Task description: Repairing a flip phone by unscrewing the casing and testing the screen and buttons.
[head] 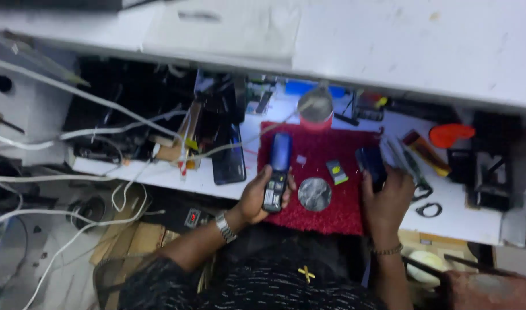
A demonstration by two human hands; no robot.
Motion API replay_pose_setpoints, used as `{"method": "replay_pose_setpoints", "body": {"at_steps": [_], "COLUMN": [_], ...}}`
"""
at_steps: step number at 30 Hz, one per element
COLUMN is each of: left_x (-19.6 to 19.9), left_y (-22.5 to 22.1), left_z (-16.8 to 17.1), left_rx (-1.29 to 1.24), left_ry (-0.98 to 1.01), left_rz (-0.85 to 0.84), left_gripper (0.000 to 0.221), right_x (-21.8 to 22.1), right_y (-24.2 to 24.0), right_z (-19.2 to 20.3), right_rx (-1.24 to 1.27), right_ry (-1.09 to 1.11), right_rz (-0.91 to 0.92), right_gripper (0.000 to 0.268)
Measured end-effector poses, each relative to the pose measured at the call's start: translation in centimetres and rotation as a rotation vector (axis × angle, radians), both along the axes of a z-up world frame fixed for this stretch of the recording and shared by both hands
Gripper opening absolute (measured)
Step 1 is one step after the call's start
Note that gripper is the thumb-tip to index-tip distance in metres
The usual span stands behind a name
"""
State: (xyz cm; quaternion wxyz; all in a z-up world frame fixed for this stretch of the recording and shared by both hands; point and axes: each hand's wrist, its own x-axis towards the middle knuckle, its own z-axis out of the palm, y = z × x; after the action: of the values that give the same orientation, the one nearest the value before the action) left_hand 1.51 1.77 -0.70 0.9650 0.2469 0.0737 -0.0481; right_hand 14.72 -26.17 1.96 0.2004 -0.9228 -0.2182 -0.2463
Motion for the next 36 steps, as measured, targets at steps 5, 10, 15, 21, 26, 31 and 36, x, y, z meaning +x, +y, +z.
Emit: {"method": "replay_pose_setpoints", "body": {"at_steps": [5,10,15,21,26,31,36], "left_x": [0.2,-0.7,-0.9,-1.2,-1.2,-1.3,-1.1], "left_y": [-1.1,-0.7,-0.4,0.0,0.0,0.1,0.2], "left_z": [-0.7,-0.5,0.3,-0.4,0.2,0.1,0.1], "left_rx": [0.124,0.108,-0.032,-0.094,-0.095,-0.070,-0.167], "left_ry": [-0.085,-0.128,-0.230,-0.269,-0.289,-0.258,-0.287], "left_rz": [0.113,0.116,0.105,0.080,0.085,0.098,0.135], "left_gripper": [0.061,0.063,0.066,0.080,0.076,0.081,0.073], "right_x": [0.4,-2.4,-4.4,-1.5,-3.7,-6.0,-5.3], "right_y": [-1.0,0.5,4.1,5.8,7.0,5.6,3.1], "right_z": [-1.5,1.6,4.2,1.1,3.3,4.5,1.1], "right_rx": [-0.015,0.002,0.023,-0.097,0.474,1.368,1.875], "right_ry": [-0.041,-0.064,0.009,0.309,0.494,0.863,1.153], "right_rz": [0.044,0.084,0.334,0.364,0.400,0.375,0.365], "right_gripper": [0.046,0.042,0.029,0.047,0.014,0.057,0.037]}}
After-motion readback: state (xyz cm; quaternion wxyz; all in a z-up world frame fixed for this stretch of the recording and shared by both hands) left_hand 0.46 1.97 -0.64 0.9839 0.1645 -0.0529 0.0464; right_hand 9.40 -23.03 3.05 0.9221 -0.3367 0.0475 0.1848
